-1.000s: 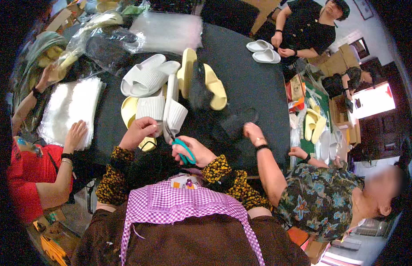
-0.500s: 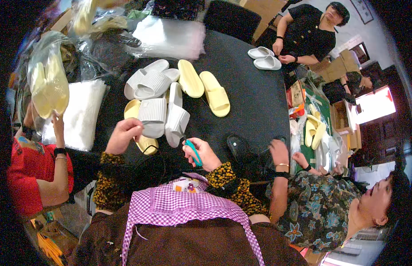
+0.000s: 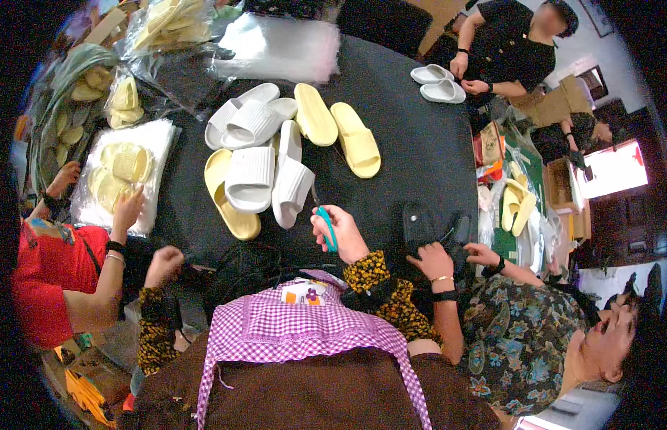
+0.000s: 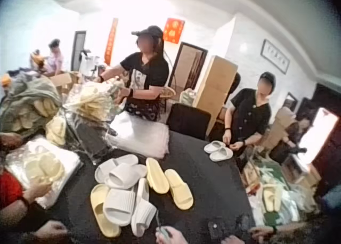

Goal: Trim excess material from rubber slippers using a pair of scissors.

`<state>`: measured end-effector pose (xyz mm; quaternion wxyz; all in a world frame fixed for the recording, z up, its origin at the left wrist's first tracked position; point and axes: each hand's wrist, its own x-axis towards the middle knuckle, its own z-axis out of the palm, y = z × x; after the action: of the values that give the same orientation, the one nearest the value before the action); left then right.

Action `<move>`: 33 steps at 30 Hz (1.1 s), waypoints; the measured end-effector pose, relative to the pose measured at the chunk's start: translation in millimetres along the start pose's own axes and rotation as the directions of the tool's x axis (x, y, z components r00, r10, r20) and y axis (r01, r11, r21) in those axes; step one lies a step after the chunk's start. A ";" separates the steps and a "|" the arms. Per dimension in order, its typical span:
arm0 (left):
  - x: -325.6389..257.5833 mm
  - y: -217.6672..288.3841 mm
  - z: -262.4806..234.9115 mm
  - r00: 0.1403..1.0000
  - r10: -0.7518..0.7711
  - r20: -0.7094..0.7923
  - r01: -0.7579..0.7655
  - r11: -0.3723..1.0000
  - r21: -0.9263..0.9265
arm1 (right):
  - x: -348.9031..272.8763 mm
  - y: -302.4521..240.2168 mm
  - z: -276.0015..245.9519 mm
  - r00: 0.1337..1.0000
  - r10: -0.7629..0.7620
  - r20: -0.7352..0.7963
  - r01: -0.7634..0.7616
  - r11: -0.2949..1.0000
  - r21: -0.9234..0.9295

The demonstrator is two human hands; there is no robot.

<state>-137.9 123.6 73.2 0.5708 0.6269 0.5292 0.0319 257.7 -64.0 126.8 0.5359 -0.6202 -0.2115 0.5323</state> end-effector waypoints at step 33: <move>131.7 215.8 125.8 0.634 0.748 0.196 -0.641 0.367 0.674 | 48.3 -8.1 -18.7 0.983 -0.179 -0.031 0.181 0.979 0.098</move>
<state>136.2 175.7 117.0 0.1854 0.9498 0.2245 0.1147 293.4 -29.2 110.4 0.6146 -0.5766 -0.2341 0.4847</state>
